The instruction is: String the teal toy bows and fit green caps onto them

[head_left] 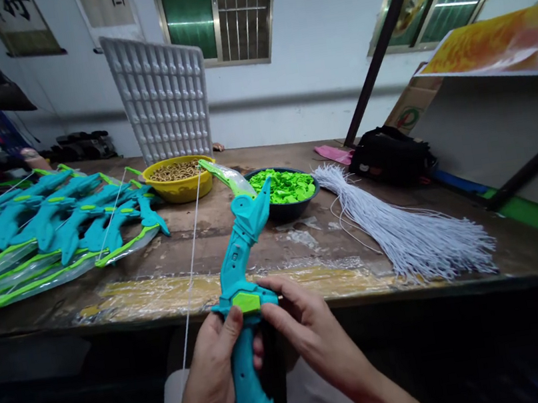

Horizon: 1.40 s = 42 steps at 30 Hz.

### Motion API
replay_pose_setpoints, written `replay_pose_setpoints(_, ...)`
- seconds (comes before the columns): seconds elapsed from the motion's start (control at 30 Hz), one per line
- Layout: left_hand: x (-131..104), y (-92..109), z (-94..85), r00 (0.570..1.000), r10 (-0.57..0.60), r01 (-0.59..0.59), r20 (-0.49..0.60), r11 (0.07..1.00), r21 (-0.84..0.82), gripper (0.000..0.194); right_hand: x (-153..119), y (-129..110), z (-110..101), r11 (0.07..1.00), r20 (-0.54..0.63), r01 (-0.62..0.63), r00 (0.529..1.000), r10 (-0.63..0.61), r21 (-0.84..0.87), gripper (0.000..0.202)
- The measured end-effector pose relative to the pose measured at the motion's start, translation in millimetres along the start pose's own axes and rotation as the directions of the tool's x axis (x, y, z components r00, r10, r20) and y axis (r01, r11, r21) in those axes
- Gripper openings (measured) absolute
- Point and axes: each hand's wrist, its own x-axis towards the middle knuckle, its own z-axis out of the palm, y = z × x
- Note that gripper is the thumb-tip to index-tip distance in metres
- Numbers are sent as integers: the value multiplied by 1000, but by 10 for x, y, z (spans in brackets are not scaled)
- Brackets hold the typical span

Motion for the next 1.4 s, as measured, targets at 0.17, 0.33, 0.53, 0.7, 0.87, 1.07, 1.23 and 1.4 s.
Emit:
replay_pose_setpoints(0.17, 65, 79, -29, 1000, -23, 22, 17, 999, 38, 64, 174, -47, -139, 987, 119, -149, 983, 142, 54, 50)
replay_pose_setpoints(0.33, 96, 105, 20, 999, -36, 32, 38, 995, 90, 61, 344, -65, -198, 966, 239, -257, 941, 240, 41, 62)
replay_pose_setpoints(0.53, 94, 108, -17, 999, 2, -10, 41, 980, 196, 57, 418, -85, -232, 959, 338, -283, 904, 261, 14, 65)
replay_pose_setpoints(0.7, 89, 128, 19, 1000, -14, 16, -11, 968, 249, 61, 388, -123, -234, 975, 287, -73, 949, 133, -211, 41)
replay_pose_setpoints(0.87, 79, 68, 49, 992, 57, -13, -112, 934, 357, 59, 316, -87, -145, 875, 202, 170, 976, -85, -452, 28)
replay_pose_setpoints(1.07, 77, -38, -36, 992, 75, -40, -106, 954, 297, 52, 288, 131, -28, 970, 170, -119, 973, 157, -213, 32)
replay_pose_setpoints(1.23, 103, -26, -260, 997, -19, 34, -69, 974, 225, 51, 340, 169, -65, 968, 302, -175, 927, 224, -180, 45)
replay_pose_setpoints(1.4, 122, 275, -668, 986, -167, 167, 8, 983, -76, 51, 909, 150, -558, 911, 338, -152, 895, 291, -382, 36)
